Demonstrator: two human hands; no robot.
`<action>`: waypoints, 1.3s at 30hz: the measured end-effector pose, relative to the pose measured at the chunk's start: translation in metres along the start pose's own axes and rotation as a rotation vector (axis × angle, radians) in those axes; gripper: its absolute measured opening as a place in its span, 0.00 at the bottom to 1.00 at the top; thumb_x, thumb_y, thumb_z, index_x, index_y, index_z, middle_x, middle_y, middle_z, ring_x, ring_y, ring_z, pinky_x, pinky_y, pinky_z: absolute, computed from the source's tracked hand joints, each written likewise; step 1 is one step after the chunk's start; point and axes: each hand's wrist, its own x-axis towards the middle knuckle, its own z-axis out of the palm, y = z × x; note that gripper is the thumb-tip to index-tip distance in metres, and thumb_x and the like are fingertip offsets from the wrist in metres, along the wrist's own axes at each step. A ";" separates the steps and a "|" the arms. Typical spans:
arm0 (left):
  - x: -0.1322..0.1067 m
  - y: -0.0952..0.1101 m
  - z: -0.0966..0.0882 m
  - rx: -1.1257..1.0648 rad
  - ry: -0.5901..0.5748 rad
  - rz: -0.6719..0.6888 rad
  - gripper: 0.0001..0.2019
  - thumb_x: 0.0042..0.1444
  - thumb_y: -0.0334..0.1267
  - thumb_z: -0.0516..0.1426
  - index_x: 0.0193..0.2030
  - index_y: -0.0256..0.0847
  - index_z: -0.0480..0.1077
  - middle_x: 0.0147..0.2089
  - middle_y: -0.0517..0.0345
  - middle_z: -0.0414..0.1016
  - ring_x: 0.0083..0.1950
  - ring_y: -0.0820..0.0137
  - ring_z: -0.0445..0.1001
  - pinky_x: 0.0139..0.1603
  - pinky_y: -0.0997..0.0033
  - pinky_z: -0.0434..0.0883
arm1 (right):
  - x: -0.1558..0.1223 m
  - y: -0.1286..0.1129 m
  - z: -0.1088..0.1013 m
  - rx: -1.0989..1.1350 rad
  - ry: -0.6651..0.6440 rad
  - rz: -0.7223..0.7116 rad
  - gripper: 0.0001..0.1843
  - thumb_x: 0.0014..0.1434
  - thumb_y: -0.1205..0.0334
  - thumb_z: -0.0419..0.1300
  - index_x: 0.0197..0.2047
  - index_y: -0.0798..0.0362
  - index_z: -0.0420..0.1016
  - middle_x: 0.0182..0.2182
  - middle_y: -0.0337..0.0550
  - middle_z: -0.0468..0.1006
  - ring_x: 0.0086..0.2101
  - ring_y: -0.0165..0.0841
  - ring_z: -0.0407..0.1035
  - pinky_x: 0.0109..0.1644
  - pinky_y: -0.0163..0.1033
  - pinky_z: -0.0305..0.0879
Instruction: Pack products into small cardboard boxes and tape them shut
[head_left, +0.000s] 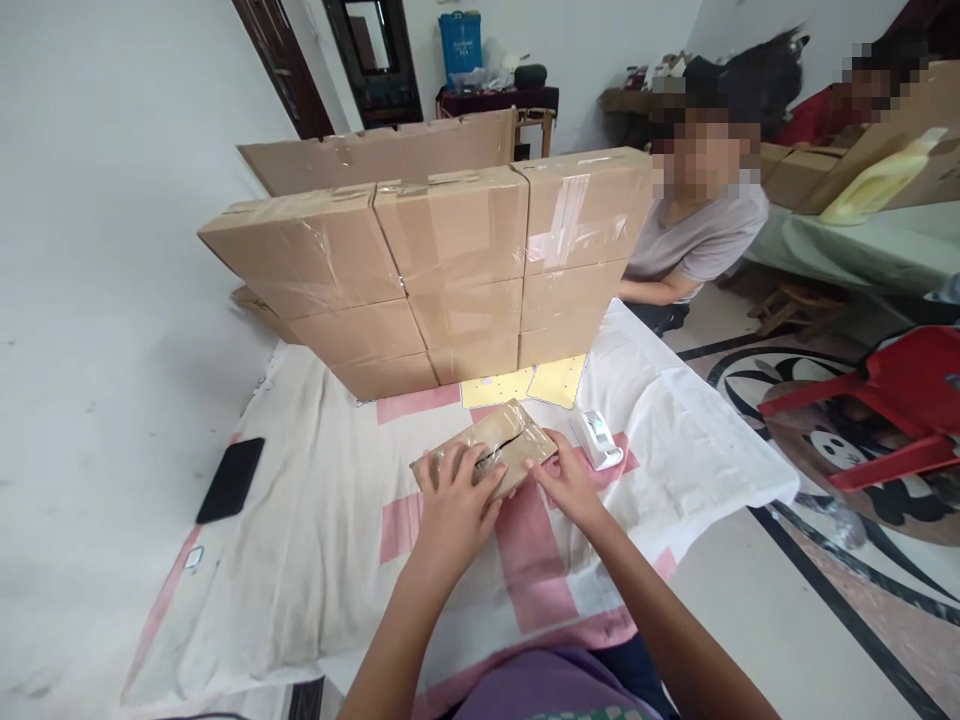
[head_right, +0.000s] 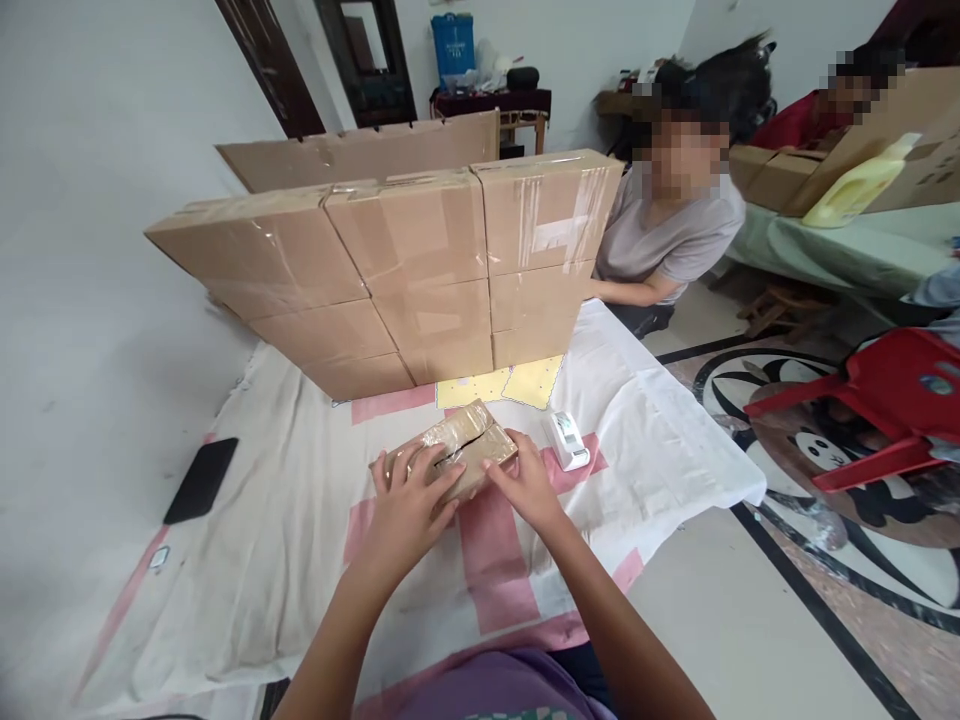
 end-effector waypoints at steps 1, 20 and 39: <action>-0.003 0.000 0.002 -0.013 0.012 0.007 0.19 0.63 0.36 0.59 0.60 0.55 0.73 0.66 0.54 0.72 0.69 0.46 0.64 0.71 0.26 0.42 | 0.001 0.004 -0.004 -0.010 -0.035 -0.035 0.37 0.60 0.45 0.64 0.68 0.49 0.61 0.62 0.54 0.70 0.63 0.49 0.65 0.68 0.57 0.61; -0.062 -0.002 0.022 0.111 0.721 0.088 0.17 0.49 0.22 0.67 0.43 0.44 0.75 0.49 0.47 0.76 0.58 0.55 0.71 0.56 0.51 0.71 | -0.044 0.032 -0.078 0.211 -0.189 -0.147 0.56 0.47 0.54 0.74 0.71 0.46 0.45 0.64 0.56 0.60 0.58 0.47 0.68 0.56 0.48 0.73; -0.046 -0.005 0.119 -0.059 0.377 0.188 0.12 0.61 0.29 0.58 0.50 0.44 0.72 0.50 0.48 0.78 0.52 0.58 0.76 0.51 0.56 0.73 | 0.061 0.093 -0.200 -0.206 0.809 0.134 0.61 0.37 0.46 0.74 0.67 0.58 0.48 0.60 0.63 0.56 0.62 0.57 0.57 0.60 0.58 0.68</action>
